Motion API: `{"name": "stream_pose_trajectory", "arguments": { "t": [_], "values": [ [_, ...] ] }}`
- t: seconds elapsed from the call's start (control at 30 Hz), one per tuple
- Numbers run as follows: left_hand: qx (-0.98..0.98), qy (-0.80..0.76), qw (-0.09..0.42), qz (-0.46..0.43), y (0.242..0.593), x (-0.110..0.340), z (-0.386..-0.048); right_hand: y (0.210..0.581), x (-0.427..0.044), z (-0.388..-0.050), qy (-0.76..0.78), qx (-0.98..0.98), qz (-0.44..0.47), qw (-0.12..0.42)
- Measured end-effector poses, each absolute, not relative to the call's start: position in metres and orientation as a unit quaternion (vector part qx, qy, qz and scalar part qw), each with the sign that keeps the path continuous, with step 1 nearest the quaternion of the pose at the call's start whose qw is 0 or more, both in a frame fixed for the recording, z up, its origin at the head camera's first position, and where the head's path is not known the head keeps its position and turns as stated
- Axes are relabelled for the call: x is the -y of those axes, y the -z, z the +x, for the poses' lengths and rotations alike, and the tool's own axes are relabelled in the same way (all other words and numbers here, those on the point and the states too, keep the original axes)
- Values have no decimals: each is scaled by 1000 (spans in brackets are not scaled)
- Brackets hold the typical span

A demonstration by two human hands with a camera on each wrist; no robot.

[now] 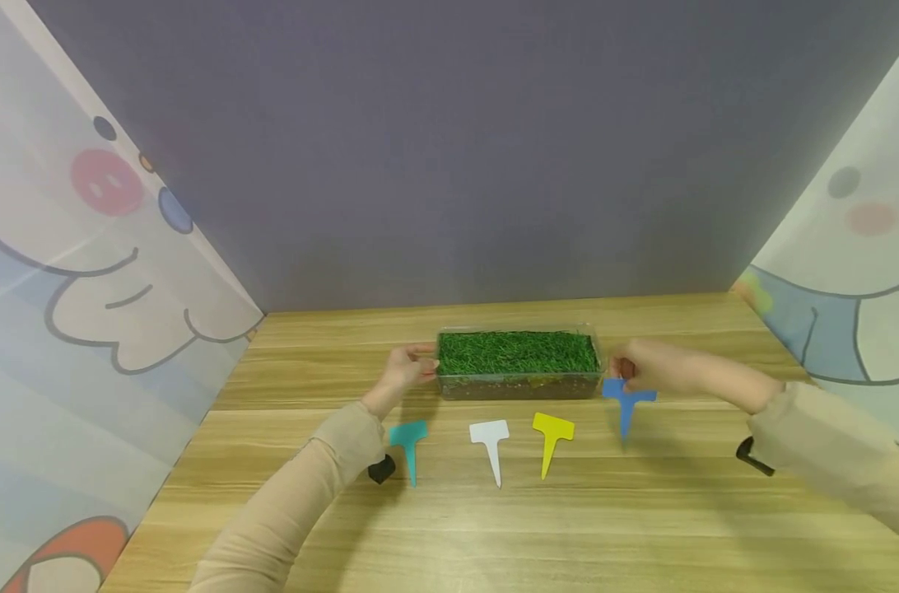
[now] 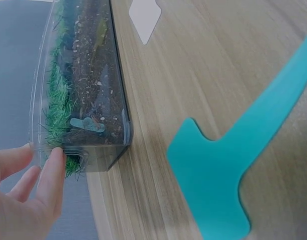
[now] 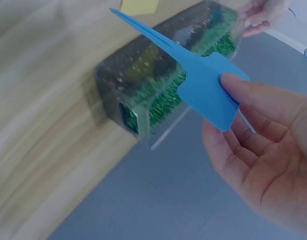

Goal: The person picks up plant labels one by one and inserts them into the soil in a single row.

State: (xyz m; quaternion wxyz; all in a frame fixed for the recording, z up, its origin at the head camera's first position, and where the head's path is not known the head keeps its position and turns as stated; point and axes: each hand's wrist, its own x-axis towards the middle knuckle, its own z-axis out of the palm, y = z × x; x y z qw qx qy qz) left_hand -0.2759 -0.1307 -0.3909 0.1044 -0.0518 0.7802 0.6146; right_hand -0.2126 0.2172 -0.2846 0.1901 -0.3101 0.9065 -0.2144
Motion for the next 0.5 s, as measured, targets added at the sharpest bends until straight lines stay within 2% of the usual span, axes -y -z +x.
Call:
{"name": "stream_pose_trajectory", "arguments": {
  "t": [0.27, 0.5],
  "values": [
    [-784, -612, 95, -40, 392, 130, -277, 272, -217, -225, 201, -907, -337, 149],
    [-782, -614, 97, -44, 391, 130, -275, 259, -216, -240, 185, -919, -306, 164]
  ]
}}
